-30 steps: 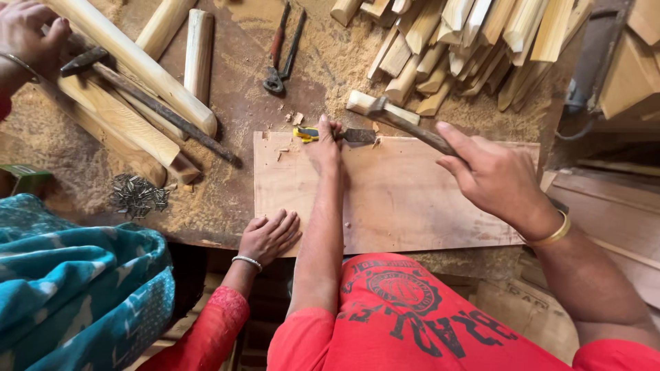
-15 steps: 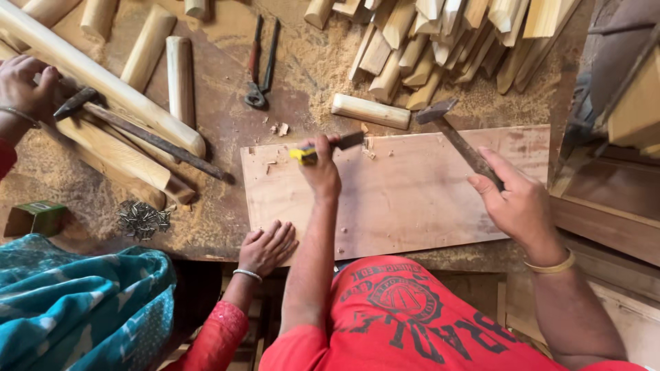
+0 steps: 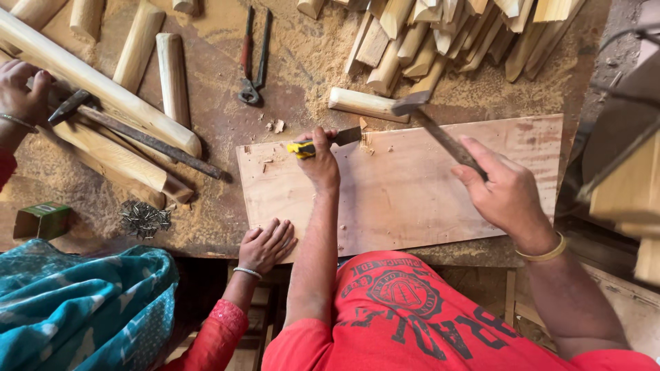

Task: The person uses a chisel and hammer to carve a rectangular recess into a wooden board. They repeatedly strike the chisel to remove wood chips, then use pliers to pull out remaining splinters. The process is repeated at different locations on the board.

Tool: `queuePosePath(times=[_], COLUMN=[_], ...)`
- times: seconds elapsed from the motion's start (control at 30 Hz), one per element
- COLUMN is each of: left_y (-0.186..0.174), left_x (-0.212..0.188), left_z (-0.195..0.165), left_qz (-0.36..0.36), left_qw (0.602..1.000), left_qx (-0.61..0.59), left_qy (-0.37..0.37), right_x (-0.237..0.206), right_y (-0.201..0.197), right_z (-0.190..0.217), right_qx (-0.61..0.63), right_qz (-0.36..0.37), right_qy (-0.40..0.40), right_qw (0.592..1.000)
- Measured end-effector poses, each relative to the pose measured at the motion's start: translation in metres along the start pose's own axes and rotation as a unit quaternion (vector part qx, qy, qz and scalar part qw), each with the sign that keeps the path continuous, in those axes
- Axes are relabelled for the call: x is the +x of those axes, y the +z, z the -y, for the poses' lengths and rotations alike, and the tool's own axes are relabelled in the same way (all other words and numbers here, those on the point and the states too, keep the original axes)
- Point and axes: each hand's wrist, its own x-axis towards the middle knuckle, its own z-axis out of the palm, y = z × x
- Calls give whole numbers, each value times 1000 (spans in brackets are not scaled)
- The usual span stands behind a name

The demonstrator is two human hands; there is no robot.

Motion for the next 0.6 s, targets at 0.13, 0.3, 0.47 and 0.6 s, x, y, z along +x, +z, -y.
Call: queuePosePath(times=[0.13, 0.3, 0.47, 0.6], left_y=[6, 10, 15, 16], left_x=[-6, -9, -8, -7], left_z=[4, -2, -15, -17], left_qz=[19, 14, 12, -9], left_qw=[997, 993, 995, 994], left_qx=[51, 101, 91, 88], left_qy=[51, 59, 46, 66], right_x=[26, 60, 87, 101], right_y=[1, 5, 10, 10], right_z=[23, 58, 94, 122], right_qx=[-55, -151, -174, -312], right_qz=[33, 96, 123, 170], right_qy=[-78, -263, -365, -390], right_qw=[995, 948, 906, 849])
